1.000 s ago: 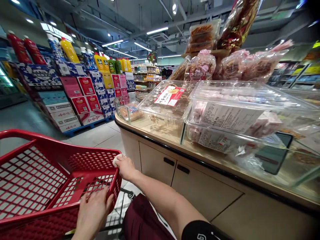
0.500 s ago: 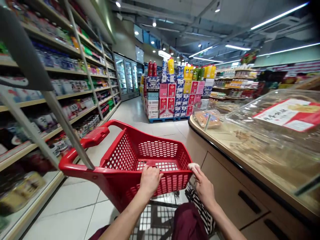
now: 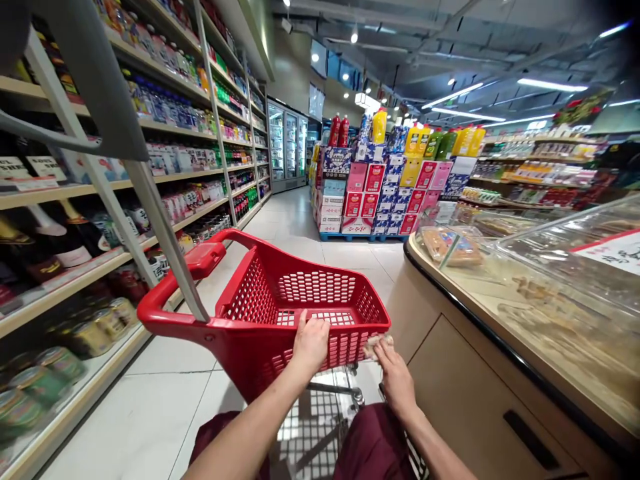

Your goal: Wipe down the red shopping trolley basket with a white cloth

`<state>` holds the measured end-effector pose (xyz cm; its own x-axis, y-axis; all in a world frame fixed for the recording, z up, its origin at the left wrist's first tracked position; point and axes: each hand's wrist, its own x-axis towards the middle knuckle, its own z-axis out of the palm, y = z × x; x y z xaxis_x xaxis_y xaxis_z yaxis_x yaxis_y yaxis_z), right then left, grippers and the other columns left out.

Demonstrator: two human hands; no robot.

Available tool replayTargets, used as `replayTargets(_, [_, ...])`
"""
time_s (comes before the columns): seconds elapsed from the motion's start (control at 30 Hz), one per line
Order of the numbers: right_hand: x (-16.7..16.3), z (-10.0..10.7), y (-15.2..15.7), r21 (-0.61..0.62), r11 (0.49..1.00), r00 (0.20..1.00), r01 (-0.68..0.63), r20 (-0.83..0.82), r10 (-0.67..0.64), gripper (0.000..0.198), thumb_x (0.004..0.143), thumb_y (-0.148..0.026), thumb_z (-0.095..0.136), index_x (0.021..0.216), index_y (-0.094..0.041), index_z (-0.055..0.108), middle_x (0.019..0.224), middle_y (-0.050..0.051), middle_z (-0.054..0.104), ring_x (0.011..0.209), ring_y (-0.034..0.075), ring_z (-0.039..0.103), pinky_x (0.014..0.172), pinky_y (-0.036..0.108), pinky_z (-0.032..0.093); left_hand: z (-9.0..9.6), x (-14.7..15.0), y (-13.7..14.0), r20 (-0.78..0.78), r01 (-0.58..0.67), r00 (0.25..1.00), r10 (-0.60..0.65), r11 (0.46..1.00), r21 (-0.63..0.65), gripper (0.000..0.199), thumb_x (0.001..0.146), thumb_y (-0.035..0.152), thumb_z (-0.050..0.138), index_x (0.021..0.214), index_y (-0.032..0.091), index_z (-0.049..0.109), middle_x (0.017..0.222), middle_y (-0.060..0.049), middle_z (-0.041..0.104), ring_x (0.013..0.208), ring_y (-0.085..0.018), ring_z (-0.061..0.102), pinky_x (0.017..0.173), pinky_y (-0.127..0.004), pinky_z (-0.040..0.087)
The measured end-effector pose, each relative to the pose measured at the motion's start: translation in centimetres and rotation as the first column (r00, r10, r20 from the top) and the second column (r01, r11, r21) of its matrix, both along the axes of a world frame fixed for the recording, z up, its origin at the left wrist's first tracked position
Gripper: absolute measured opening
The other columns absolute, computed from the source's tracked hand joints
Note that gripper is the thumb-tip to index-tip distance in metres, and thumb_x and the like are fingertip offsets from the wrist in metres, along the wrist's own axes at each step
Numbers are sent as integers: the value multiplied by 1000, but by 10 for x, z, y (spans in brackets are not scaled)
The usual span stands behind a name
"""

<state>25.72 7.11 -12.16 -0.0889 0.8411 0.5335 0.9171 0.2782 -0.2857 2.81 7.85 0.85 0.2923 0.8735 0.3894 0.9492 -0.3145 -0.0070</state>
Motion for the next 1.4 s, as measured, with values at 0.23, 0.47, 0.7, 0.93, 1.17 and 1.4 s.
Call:
replayTargets(0.23, [-21,49,18,192,981,986,38,-168,-6,53,77,-6,28,124,-23,46,131,5,44,123,15,35,102,39,27,8,-8,3,9,-11,1000,11,999,-43,30,79,8,33,91,19,58,85,-4,65,88,-18,55,103,-45,19])
replayTargets(0.47, [-46,53,38,26,987,961,158,-234,-148,54,74,-4,28,121,-20,50,127,7,49,121,17,38,101,40,27,-2,-31,-24,-4,-141,990,141,990,25,50,77,23,39,126,14,39,136,-10,38,129,-24,23,106,-50,7])
replayTargets(0.7, [-84,77,33,75,995,996,-66,-54,70,56,73,1,29,119,-22,52,127,4,49,123,17,36,102,43,24,-1,-42,-27,-30,-117,993,116,993,-29,52,75,24,41,126,12,40,136,-9,37,129,-22,23,107,-45,11])
replayTargets(0.93, [-92,88,34,34,987,986,-159,66,156,60,68,3,32,119,-21,51,129,5,47,124,18,33,101,39,25,0,-50,-34,-16,-86,996,85,996,-16,55,74,29,44,126,12,40,138,-10,35,130,-23,22,107,-46,11])
replayTargets(1.17, [-74,83,35,-91,990,994,107,48,-103,56,68,0,33,117,-19,53,126,9,49,117,22,42,97,43,28,-6,-56,-52,-53,-175,983,178,983,63,63,73,25,42,133,11,27,141,-11,28,132,-24,14,107,-47,10])
replayTargets(1.4, [-113,90,15,23,985,978,-169,129,164,62,65,6,30,116,-20,54,128,5,48,122,18,37,100,39,26,5,-72,-71,-45,-140,989,143,988,72,63,73,22,42,133,9,27,140,-11,30,132,-24,16,107,-48,9])
